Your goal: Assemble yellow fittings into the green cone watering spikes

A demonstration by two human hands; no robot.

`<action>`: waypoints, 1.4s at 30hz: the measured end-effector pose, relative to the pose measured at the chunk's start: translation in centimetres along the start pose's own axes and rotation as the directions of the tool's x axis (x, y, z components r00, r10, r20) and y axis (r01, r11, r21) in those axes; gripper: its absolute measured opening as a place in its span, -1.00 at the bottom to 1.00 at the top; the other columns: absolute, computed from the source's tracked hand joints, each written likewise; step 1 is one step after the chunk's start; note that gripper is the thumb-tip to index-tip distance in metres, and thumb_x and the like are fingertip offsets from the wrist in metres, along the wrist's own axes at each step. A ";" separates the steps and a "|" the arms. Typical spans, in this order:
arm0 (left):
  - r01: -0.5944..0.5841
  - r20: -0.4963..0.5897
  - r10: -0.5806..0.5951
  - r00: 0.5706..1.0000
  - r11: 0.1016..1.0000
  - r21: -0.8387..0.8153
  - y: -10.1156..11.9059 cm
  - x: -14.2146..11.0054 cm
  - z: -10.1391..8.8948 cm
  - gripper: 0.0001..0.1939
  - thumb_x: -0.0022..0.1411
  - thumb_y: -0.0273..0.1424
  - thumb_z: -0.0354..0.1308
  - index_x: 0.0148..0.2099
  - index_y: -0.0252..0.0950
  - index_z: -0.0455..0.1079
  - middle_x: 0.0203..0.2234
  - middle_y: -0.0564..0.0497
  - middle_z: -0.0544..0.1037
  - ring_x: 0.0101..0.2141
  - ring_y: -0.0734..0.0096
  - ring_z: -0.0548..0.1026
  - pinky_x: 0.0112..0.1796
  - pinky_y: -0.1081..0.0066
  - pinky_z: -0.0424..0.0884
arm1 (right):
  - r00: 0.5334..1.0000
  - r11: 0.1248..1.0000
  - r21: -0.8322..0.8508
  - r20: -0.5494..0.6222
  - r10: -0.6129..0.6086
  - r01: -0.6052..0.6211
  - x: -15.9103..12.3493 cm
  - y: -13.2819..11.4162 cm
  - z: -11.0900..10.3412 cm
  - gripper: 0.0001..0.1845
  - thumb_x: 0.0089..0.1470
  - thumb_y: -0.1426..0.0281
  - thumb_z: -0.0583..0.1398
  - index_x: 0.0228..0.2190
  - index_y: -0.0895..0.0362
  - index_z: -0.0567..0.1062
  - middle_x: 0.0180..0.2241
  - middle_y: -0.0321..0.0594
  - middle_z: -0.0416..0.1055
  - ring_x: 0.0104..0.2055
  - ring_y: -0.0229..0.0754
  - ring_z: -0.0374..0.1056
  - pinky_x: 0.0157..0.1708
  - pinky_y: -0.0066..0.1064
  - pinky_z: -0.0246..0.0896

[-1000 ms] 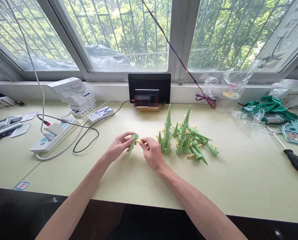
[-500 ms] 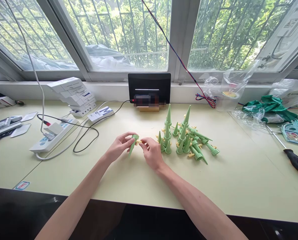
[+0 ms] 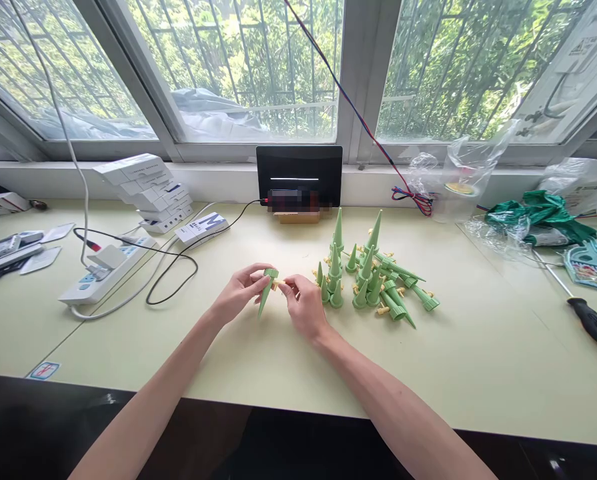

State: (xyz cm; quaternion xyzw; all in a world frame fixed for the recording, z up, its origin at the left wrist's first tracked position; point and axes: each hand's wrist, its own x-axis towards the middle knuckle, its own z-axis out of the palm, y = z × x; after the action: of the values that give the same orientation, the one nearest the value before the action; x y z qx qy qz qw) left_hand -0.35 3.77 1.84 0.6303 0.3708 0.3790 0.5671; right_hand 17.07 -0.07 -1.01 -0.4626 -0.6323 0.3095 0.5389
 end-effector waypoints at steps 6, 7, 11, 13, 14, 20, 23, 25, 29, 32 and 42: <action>-0.007 0.022 0.007 1.000 1.000 -0.006 -0.2 0.0 -0.1 -0.66 0.23 -0.20 0.20 -0.02 -0.28 0.39 -0.45 -0.01 0.49 -0.56 0.52 0.30 -0.53 0.46 0.22 | 1.000 0.999 -0.052 0.019 -0.008 0.008 0.0 -0.1 -0.1 -0.64 0.26 0.16 0.08 -0.45 0.12 0.44 -0.54 -0.29 0.37 -0.56 -0.28 0.26 -0.53 -0.46 0.16; -0.008 0.027 0.008 1.000 1.000 -0.005 -0.2 0.0 -0.1 -0.66 0.24 -0.21 0.20 -0.01 -0.28 0.38 -0.45 -0.01 0.49 -0.56 0.53 0.30 -0.53 0.46 0.22 | 1.000 0.998 -0.061 0.018 -0.008 0.009 0.0 -0.1 -0.1 -0.62 0.27 0.16 0.07 -0.47 0.12 0.42 -0.55 -0.30 0.36 -0.56 -0.28 0.25 -0.53 -0.46 0.14; -0.002 0.034 0.002 0.999 1.000 0.007 -0.2 0.0 -0.1 -0.66 0.25 -0.21 0.19 0.00 -0.28 0.37 -0.46 -0.02 0.49 -0.55 0.52 0.29 -0.53 0.45 0.23 | 1.000 0.995 -0.096 0.013 -0.008 0.009 0.1 0.1 0.0 -0.55 0.28 0.15 0.06 -0.57 0.11 0.35 -0.62 -0.34 0.30 -0.59 -0.29 0.21 -0.54 -0.45 0.10; 0.007 0.029 -0.008 1.000 1.000 0.016 -0.1 0.0 -0.1 -0.66 0.25 -0.21 0.19 -0.01 -0.29 0.38 -0.47 -0.01 0.48 -0.55 0.52 0.29 -0.52 0.45 0.23 | 1.000 0.995 -0.096 0.015 -0.003 0.005 0.1 0.1 0.0 -0.55 0.29 0.16 0.04 -0.56 0.12 0.36 -0.61 -0.33 0.31 -0.59 -0.29 0.22 -0.53 -0.45 0.10; 0.011 0.023 -0.011 1.000 1.000 0.021 0.0 0.0 -0.1 -0.66 0.24 -0.20 0.19 -0.02 -0.29 0.38 -0.47 -0.01 0.48 -0.55 0.52 0.29 -0.52 0.45 0.23 | 1.000 0.996 -0.086 0.016 0.000 0.001 0.1 0.1 -0.1 -0.58 0.28 0.16 0.04 -0.52 0.12 0.38 -0.59 -0.32 0.34 -0.58 -0.29 0.23 -0.53 -0.44 0.12; 0.011 -0.012 -0.011 1.000 1.000 0.030 0.1 0.0 -0.1 -0.68 0.24 -0.18 0.19 -0.06 -0.27 0.38 -0.48 0.02 0.47 -0.55 0.53 0.29 -0.52 0.46 0.22 | 1.000 1.000 -0.021 0.026 0.017 -0.016 0.1 -0.1 -0.1 -0.76 0.21 0.23 0.14 -0.23 0.13 0.46 -0.33 -0.20 0.48 -0.52 -0.28 0.32 -0.51 -0.44 0.23; 0.016 -0.009 -0.015 1.000 0.999 0.032 0.0 0.0 -0.1 -0.67 0.24 -0.18 0.19 -0.05 -0.27 0.38 -0.47 0.02 0.48 -0.55 0.53 0.29 -0.52 0.47 0.22 | 0.999 1.000 -0.020 0.038 0.012 -0.011 0.1 0.0 0.0 -0.80 0.21 0.26 0.14 -0.28 0.13 0.46 -0.32 -0.20 0.47 -0.52 -0.28 0.32 -0.51 -0.44 0.24; 0.018 -0.001 -0.018 1.000 0.999 0.038 -0.1 0.1 -0.2 -0.67 0.24 -0.18 0.19 -0.05 -0.27 0.38 -0.46 0.01 0.49 -0.56 0.54 0.28 -0.51 0.46 0.23 | 0.999 1.000 -0.022 0.039 0.009 -0.008 0.1 0.1 0.0 -0.80 0.21 0.26 0.13 -0.30 0.13 0.46 -0.33 -0.21 0.47 -0.52 -0.28 0.32 -0.50 -0.43 0.23; 0.012 0.007 -0.013 1.000 0.999 0.038 -0.2 0.1 -0.2 -0.67 0.24 -0.20 0.19 -0.03 -0.28 0.37 -0.45 -0.01 0.51 -0.57 0.55 0.27 -0.51 0.46 0.24 | 0.999 0.999 -0.040 0.047 -0.001 0.003 0.1 0.2 0.0 -0.77 0.23 0.25 0.11 -0.35 0.13 0.45 -0.39 -0.24 0.45 -0.52 -0.28 0.30 -0.49 -0.43 0.19; 0.012 0.015 -0.012 1.000 0.999 0.039 -0.1 0.1 -0.1 -0.66 0.24 -0.21 0.20 -0.02 -0.28 0.37 -0.45 -0.02 0.52 -0.56 0.55 0.28 -0.51 0.46 0.24 | 0.998 0.998 -0.061 0.061 -0.005 0.008 0.1 0.2 0.0 -0.73 0.25 0.25 0.09 -0.39 0.13 0.44 -0.46 -0.27 0.41 -0.52 -0.28 0.27 -0.48 -0.44 0.15; 0.002 0.037 -0.004 0.999 0.999 0.053 -0.1 -0.1 0.0 -0.67 0.25 -0.21 0.18 -0.01 -0.27 0.39 -0.46 0.00 0.49 -0.53 0.52 0.31 -0.52 0.48 0.23 | 0.998 0.993 -0.120 0.067 0.020 -0.012 0.1 0.7 0.2 -0.57 0.29 0.20 0.03 -0.57 0.12 0.34 -0.65 -0.36 0.24 -0.60 -0.30 0.14 -0.53 -0.43 0.02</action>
State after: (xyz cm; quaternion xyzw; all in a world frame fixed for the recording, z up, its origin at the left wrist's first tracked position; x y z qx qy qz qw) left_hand -0.41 3.74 1.74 0.6515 0.3710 0.3563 0.5577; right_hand 17.10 0.28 -1.68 -0.4883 -0.6638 0.2908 0.4861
